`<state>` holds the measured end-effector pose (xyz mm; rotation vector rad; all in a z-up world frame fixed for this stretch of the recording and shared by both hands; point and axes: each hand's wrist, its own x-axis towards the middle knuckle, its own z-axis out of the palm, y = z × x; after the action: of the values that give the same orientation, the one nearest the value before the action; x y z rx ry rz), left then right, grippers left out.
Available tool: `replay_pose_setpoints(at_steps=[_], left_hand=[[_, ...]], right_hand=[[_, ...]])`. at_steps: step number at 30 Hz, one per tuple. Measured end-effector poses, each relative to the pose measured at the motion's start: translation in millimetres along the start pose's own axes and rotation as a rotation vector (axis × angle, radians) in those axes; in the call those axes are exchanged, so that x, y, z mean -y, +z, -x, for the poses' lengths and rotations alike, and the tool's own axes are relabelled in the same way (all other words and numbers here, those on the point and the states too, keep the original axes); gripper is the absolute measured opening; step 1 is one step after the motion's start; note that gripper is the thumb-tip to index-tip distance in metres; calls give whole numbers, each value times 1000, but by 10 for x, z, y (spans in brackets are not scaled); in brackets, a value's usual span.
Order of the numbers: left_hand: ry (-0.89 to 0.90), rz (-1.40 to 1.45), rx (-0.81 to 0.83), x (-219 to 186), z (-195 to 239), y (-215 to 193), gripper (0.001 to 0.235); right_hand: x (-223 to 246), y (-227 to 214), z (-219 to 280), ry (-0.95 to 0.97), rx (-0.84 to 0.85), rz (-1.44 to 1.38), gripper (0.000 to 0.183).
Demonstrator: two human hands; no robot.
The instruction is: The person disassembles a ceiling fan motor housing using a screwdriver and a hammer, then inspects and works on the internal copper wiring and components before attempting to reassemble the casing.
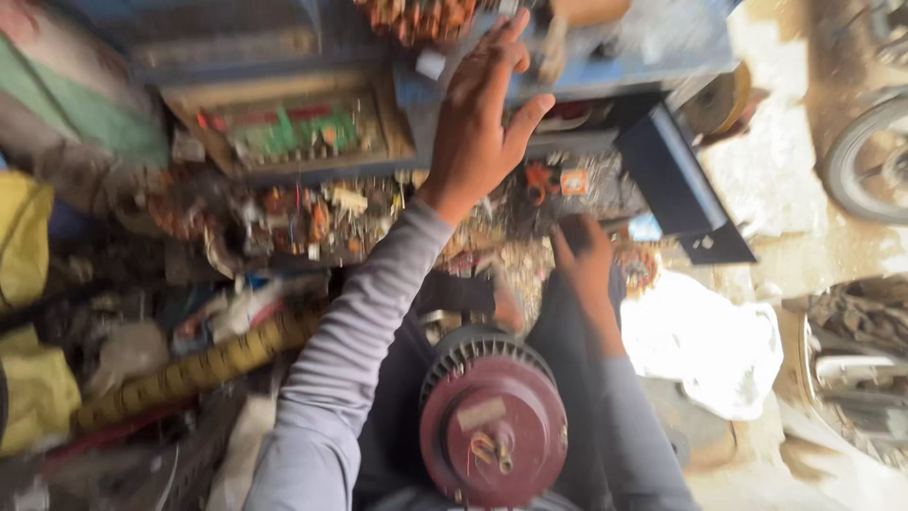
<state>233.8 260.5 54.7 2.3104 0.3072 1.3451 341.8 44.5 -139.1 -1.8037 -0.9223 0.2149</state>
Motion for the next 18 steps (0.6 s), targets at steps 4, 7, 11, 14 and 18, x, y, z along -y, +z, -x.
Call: replay_pose_setpoints(at_steps=[4,7,11,14,18], left_hand=[[-309,346,79,-694,967,-601,45],[-318,361,143,-1241,1522,-997,29],[-235,495,362,-1742,2077,-1193,28],[-248,502,464,-1967,2381,-1154,30],[-395,567,391,-2043,2638,-1017,18]], right_hand=[[-125,269,-103,-121,86,74,23],[-112,515,-381,-195,103,115,27],[37,634,-492,-307,146,146,36],[232,666,-547,-395,173,112,42],[288,573,-492,-438,154,197,38]])
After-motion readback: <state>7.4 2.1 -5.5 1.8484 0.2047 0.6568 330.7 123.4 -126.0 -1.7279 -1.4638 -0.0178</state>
